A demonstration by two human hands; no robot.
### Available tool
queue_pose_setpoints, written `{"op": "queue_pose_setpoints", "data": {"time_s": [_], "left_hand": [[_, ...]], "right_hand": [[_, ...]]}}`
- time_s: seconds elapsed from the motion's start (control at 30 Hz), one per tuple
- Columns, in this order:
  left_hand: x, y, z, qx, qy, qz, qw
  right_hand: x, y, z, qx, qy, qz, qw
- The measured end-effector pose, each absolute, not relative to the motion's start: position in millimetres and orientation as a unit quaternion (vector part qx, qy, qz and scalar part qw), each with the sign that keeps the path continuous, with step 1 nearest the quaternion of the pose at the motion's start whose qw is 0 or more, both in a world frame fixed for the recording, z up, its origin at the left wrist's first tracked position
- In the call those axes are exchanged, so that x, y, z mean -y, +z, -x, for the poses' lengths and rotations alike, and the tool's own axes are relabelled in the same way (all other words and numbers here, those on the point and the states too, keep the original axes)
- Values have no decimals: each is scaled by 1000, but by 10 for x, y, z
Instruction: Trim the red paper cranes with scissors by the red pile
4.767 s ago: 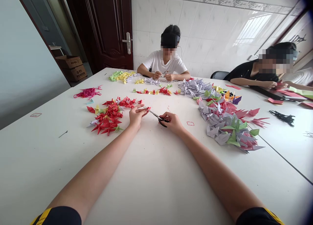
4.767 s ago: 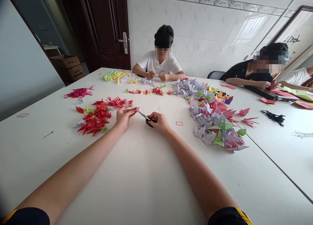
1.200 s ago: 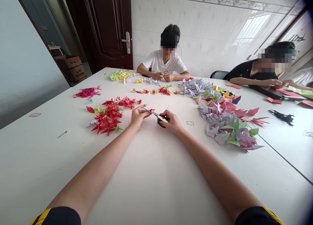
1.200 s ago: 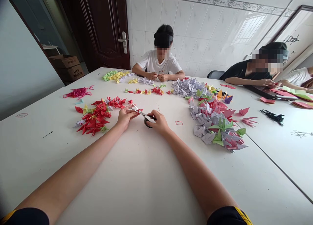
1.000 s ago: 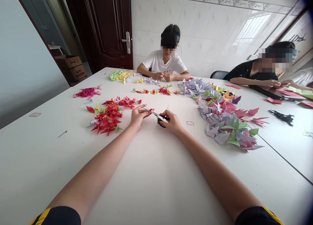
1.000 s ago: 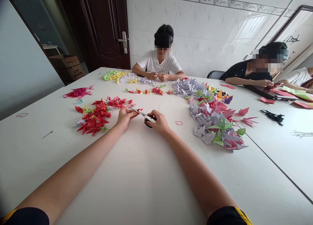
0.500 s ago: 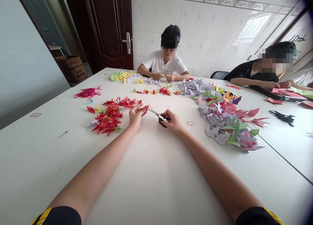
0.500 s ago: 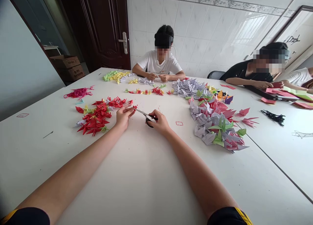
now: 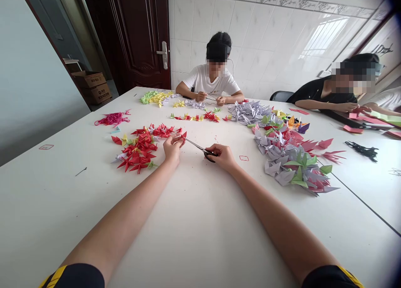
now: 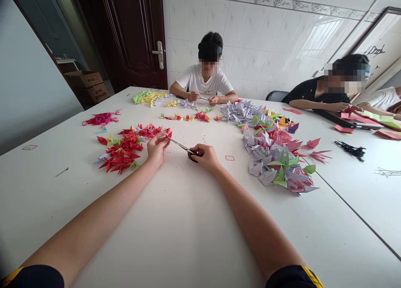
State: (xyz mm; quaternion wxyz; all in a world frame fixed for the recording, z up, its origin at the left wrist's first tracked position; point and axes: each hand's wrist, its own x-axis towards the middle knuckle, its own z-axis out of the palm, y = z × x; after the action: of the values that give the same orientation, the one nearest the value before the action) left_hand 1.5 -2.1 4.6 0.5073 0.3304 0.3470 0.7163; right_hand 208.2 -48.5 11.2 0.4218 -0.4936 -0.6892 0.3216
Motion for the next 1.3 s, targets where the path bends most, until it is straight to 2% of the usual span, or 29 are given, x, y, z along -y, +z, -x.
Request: {"op": "queue_pose_setpoints", "data": {"time_s": [0.17, 0.47, 1.07, 1.3], "left_hand": [[16, 37, -12, -353, 716, -335, 501], [40, 55, -10, -359, 716, -339, 493], [56, 60, -10, -370, 711, -354, 481], [52, 66, -10, -361, 715, -336, 496]], "right_hand": [[456, 97, -2096, 708, 244, 512, 420], [418, 73, -2145, 737, 189, 499, 415], [410, 76, -2139, 734, 188, 510, 407], [420, 79, -2121, 688, 289, 513, 424]]}}
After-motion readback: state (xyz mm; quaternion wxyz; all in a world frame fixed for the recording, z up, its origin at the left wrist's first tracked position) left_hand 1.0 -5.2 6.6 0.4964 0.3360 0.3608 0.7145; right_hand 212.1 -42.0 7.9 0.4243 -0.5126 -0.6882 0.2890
